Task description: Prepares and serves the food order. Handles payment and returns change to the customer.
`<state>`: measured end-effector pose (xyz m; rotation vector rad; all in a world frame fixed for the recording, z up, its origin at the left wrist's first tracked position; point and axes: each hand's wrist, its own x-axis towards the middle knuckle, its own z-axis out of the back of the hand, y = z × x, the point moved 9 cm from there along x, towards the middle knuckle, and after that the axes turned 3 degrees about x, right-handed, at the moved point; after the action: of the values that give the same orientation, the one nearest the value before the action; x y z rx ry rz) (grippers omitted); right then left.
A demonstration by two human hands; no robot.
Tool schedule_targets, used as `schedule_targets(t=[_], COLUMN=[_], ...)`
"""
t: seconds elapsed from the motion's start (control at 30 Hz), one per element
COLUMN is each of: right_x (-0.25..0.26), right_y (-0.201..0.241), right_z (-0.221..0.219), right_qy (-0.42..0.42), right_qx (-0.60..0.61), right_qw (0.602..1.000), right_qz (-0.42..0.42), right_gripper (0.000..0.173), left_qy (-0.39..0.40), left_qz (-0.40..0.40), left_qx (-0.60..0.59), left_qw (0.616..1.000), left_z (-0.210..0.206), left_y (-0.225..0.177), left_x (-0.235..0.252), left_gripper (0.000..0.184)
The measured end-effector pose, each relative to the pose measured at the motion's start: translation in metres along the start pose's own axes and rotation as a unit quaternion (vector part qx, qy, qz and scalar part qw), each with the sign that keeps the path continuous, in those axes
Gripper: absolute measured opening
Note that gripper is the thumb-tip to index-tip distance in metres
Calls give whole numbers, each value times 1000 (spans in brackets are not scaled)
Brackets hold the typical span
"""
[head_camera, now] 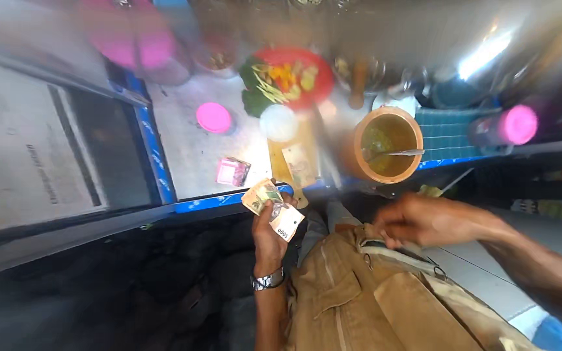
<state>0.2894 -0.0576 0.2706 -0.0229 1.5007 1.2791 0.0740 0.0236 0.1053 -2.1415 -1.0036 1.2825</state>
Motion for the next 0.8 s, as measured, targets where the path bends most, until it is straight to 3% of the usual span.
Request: schedule_targets(t=[0.07,0.1,0.23,0.37,0.5,0.7,0.77,0.8], right_x=[-26,-33,-34,-5,17,15,11,8], right_y=[-10,-13,-15,-41,-51,-50,-42,-36], right_z=[-32,-43,-52,-69,-81,-78,-73,-70], right_qy=[122,143,83,87,93,74,51,35], right_qx=[-113,-144,-185,-217,-226,-256,-259,-256], right_qw=[984,974,966,950,946,947,953,957], right_qz=[-70,-98,-160,-206,-211,-181,-151,-134], right_gripper=[23,25,57,48,26,23,19,17], left_qy=[35,59,126,161,92,25,52,83], left_qz=[0,-1,-9,-5,-6,-17,-14,-14], left_qx=[29,35,78,85,61,49,113,166], left_qw=[999,998,989,983,994,998,992,983], left_z=[-13,-23,-56,-72,-57,-35,-42,-50], left_y=[-9,-12,-15,-2,7,-2,-5,-6], left_x=[-10,-15,-34,-45,-45,-48,-52,-56], left_gripper=[35,34,28,25,22,21,28,41])
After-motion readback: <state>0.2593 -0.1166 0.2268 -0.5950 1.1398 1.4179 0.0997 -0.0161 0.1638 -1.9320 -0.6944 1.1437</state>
